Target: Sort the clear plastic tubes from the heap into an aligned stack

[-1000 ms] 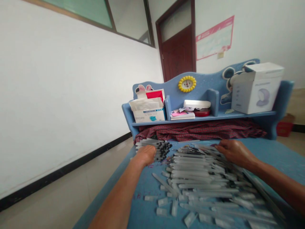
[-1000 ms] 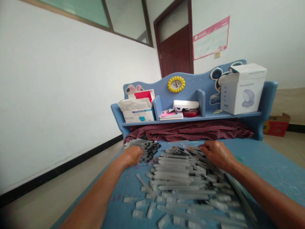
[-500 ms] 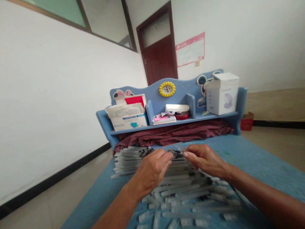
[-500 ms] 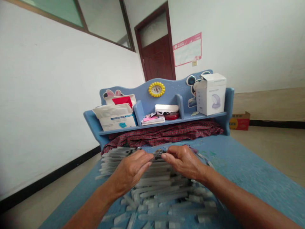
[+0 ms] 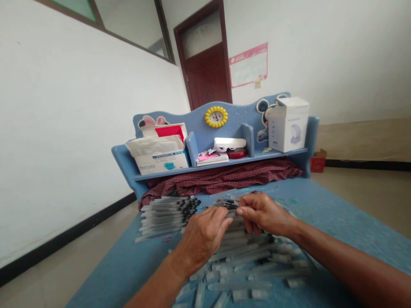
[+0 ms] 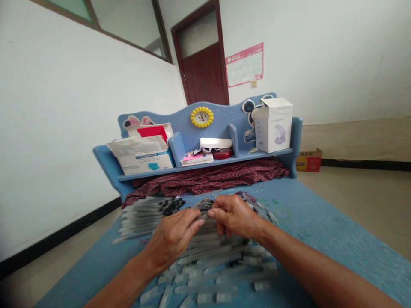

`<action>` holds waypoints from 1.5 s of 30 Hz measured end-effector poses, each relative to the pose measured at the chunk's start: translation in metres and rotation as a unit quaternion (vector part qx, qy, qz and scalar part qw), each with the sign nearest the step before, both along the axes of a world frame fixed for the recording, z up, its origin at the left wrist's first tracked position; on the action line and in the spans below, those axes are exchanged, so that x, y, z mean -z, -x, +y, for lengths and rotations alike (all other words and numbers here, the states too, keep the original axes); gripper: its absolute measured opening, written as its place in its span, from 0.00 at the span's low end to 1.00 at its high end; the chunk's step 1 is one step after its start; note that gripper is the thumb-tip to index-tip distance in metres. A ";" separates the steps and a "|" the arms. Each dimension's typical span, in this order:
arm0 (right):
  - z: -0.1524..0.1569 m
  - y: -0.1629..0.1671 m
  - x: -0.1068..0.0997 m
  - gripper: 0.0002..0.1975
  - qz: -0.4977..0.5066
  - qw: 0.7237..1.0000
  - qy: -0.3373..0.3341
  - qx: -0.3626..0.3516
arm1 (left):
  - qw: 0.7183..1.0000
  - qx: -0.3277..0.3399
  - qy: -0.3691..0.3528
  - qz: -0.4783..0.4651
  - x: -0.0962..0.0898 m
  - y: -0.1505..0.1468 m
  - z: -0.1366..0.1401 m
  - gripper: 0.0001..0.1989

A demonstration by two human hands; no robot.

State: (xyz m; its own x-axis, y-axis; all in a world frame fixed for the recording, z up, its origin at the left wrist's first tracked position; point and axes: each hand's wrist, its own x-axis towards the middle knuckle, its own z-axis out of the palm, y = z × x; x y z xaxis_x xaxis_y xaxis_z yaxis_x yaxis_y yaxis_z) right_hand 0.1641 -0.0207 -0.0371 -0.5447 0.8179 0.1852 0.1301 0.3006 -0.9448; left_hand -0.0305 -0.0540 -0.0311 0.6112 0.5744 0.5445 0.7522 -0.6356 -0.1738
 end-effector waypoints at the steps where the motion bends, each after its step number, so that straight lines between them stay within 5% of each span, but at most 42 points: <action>1: 0.000 0.000 0.001 0.14 0.005 1.000 0.005 -0.004 | 1.000 0.001 0.002 -0.001 0.001 0.000 0.000 0.10; 9: 0.003 0.001 0.005 0.12 0.032 0.998 0.032 -0.032 | 0.999 0.007 0.052 0.001 0.004 0.003 0.002 0.10; 16: 0.003 0.000 0.005 0.17 -0.045 0.998 -0.035 -0.003 | 0.999 0.000 0.047 -0.009 0.005 0.003 0.002 0.10; 22: 0.003 0.001 0.006 0.13 0.026 0.999 0.028 -0.035 | 0.999 0.001 0.047 -0.010 0.006 0.004 0.003 0.10; 27: 0.004 0.002 0.007 0.15 -0.030 0.999 -0.020 -0.010 | 0.999 -0.003 0.042 -0.007 0.006 0.003 0.003 0.10; 45: 0.004 0.001 0.004 0.13 -0.031 0.999 0.030 -0.012 | 0.999 -0.006 0.043 -0.006 0.011 0.005 0.006 0.09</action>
